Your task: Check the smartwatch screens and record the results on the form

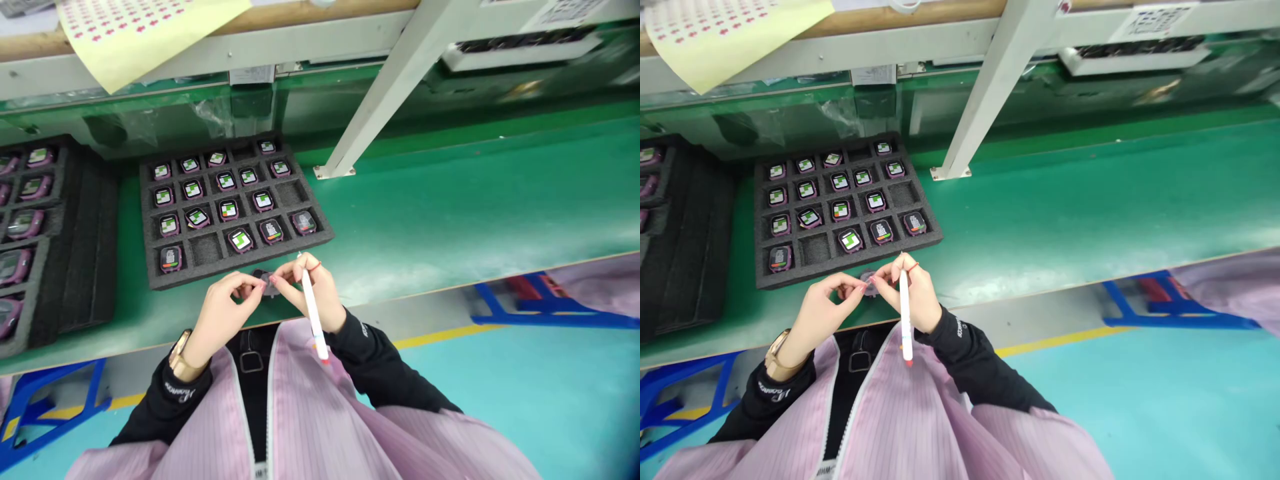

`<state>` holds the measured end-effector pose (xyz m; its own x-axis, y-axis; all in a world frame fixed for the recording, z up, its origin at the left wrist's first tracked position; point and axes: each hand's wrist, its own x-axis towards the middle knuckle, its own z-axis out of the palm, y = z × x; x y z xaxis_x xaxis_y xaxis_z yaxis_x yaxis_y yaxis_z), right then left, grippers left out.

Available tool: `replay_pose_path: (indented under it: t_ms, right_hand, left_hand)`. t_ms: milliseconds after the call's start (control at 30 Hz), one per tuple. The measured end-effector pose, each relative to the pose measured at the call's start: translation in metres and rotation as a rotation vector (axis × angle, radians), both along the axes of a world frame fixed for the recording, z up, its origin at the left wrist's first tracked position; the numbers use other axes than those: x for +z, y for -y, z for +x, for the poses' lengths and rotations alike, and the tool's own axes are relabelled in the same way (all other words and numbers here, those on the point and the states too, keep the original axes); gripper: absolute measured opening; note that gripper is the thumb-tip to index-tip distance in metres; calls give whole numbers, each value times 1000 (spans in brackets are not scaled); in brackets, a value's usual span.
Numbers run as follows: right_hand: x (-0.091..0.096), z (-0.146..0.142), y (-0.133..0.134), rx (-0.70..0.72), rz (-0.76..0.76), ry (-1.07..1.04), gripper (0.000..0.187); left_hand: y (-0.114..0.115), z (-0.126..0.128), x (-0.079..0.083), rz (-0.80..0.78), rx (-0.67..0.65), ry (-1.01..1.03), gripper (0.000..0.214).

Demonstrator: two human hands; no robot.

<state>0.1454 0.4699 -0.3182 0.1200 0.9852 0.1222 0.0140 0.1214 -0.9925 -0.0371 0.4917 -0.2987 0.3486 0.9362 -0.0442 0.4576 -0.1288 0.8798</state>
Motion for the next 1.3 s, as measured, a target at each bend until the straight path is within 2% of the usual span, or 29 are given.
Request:
replay_pose_path:
  t_ms: [67,167,233,333,500,633,833,1300]
  right_hand:
    - [-6,1,-2,-2,-73,-87,42]
    - [-18,1,-3,-16,-201,-202,48]
    - [-24,-1,-2,-35,-248,-213,50]
    - [-29,-3,0,-45,-263,-144,47]
    - [-27,2,-2,85,-300,-80,44]
    - [-25,4,-6,107,-318,13,43]
    - [-22,3,-7,118,-277,127,35]
    - [-7,2,-14,141,-232,325,25]
  left_hand:
    - [-1,-4,-9,93,-95,-95,27]
    - [0,-9,-21,208,-243,-244,57]
    - [3,-10,-26,226,-277,-306,59]
    - [7,-8,-30,206,-219,-324,59]
    - [8,-2,-30,197,-156,-327,52]
    - [6,-1,-32,195,-122,-321,48]
    - [5,-3,-37,167,-101,-297,54]
    - [5,-3,-37,172,-89,-286,53]
